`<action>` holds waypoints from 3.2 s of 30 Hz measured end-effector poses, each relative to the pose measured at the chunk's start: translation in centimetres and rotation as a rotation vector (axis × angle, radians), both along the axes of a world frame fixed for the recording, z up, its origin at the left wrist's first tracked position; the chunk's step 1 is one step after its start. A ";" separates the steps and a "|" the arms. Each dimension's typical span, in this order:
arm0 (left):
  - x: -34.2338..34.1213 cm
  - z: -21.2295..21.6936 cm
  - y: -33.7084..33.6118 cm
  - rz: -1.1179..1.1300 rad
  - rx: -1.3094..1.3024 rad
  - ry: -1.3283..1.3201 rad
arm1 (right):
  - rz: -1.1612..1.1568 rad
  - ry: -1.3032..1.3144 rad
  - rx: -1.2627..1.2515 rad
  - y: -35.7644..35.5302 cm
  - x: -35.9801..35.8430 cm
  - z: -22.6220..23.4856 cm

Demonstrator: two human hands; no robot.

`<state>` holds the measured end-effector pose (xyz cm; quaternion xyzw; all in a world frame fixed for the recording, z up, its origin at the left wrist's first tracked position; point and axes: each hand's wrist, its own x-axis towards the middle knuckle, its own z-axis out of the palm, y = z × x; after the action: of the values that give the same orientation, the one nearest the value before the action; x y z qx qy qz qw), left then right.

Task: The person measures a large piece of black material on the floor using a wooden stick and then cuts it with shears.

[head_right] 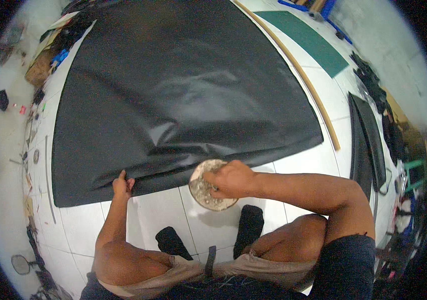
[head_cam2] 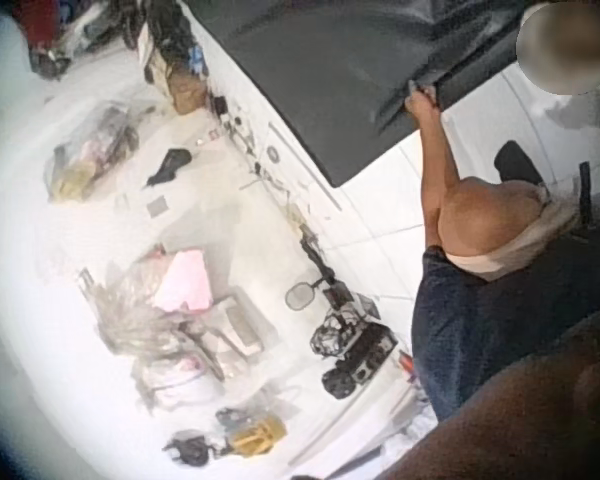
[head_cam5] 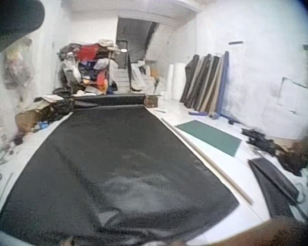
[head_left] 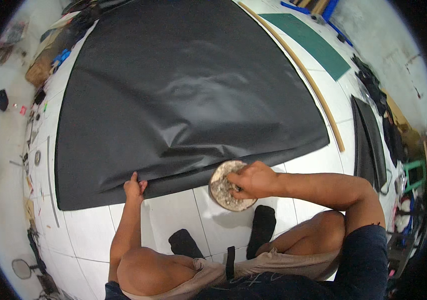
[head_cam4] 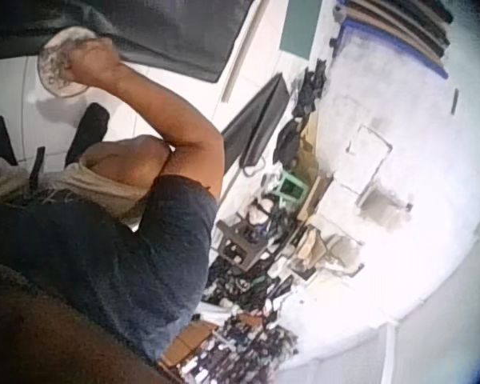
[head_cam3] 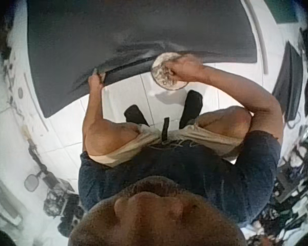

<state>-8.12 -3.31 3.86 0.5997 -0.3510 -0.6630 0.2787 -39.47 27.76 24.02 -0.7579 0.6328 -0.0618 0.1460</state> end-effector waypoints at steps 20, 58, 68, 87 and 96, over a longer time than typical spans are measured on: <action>1.1 -0.2 0.5 0.001 0.013 -0.112 | -0.755 -0.778 0.282 4.8 -10.8 -7.3; 4.9 -2.2 1.7 -0.110 -0.117 -0.403 | -2.423 -0.805 -0.447 26.3 -31.1 -21.7; 6.1 -2.2 1.0 -0.171 -0.081 -0.388 | -2.319 -0.449 -0.678 25.5 -29.0 -22.2; 8.0 -1.8 1.3 -0.429 -0.336 -0.615 | -1.988 0.111 -0.408 24.2 -30.5 -19.4; 5.5 -1.9 2.0 -0.122 -0.116 -0.395 | -1.881 0.200 -0.222 24.3 -28.2 -18.9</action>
<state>-2.64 -1.28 1.98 0.6786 -0.4719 -0.5270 0.1978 -67.63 52.05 5.14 0.0504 0.9834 -0.1487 -0.0912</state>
